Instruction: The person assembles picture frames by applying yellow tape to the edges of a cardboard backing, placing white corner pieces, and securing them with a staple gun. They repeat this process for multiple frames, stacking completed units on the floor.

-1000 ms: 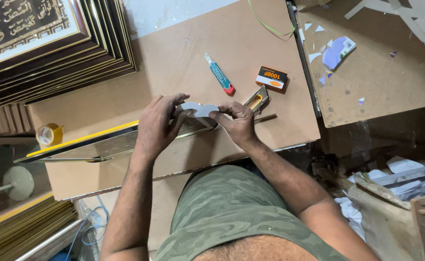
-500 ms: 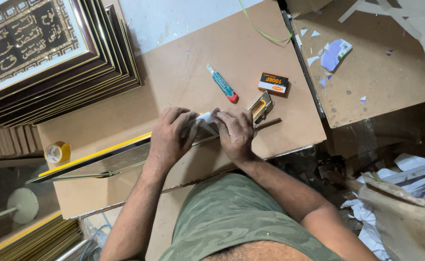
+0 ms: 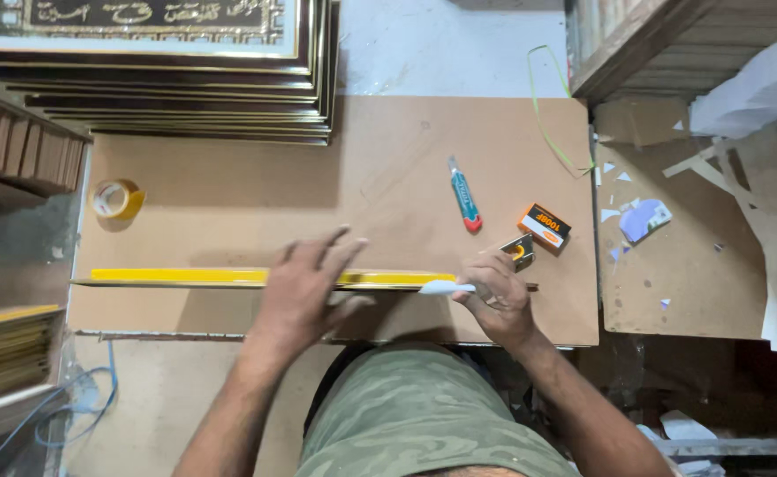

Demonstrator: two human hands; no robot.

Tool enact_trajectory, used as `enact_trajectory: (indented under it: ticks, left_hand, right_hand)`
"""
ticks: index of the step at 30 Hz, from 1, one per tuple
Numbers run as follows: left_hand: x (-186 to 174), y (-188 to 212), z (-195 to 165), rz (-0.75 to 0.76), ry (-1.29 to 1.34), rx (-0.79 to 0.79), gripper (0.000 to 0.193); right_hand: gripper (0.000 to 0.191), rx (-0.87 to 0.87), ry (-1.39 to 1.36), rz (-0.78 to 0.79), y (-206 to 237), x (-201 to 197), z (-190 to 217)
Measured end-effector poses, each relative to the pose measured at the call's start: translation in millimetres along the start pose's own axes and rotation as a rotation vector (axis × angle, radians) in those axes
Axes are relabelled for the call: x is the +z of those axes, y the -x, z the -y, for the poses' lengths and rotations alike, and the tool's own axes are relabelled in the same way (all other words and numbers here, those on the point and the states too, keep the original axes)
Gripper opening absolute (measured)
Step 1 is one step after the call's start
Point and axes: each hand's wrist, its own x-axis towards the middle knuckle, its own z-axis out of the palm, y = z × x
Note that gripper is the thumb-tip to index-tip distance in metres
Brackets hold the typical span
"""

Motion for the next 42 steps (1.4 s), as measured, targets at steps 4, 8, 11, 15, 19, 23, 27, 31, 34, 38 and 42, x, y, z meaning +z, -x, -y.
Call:
enact_trajectory:
  ticks: [4,8,11,15,19,23,27,31,34,38,42]
  left_hand:
    - [-16,87,40,-0.003,-0.161,-0.222,0.065]
    - [55,154,25,0.043,-0.25,-0.429,0.063]
    - [115,167,35,0.136,-0.205,-0.441,0.071]
    - [168,160,43,0.177,-0.259,-0.334,0.072]
    - [191,112,49,0.375,0.013,-0.295,0.102]
    - [207,43,40,0.151,0.269,-0.137,0.068]
    - [219,18,34,0.135,0.122,-0.109,0.047]
    - [225,21,39,0.103,0.137,-0.116,0.04]
    - [232,22,41,0.086,0.145,-0.119,0.039]
    - [237,23,42,0.091,0.126,-0.126,0.04]
    - [237,24,42,0.086,0.121,-0.122,0.039]
  right_hand:
    - [0.026,-0.143,0.151,0.101,9,3,8]
    - [0.026,-0.257,0.309,0.284,27,23,-8]
    - [0.028,-0.23,0.422,0.346,33,56,-36]
    - [0.018,-0.128,0.43,0.406,34,86,-70]
    - [0.016,-0.187,0.506,0.388,30,89,-73]
    - [0.014,-0.121,0.563,0.402,23,94,-59]
    - [0.029,-0.123,0.574,0.402,18,88,-55]
    - [0.06,0.15,0.693,0.465,17,48,-66]
    - [0.071,0.272,0.754,0.467,16,21,-80]
    - [0.046,0.495,0.837,0.663,24,25,-87]
    - [0.035,0.689,0.655,0.686,29,55,-75]
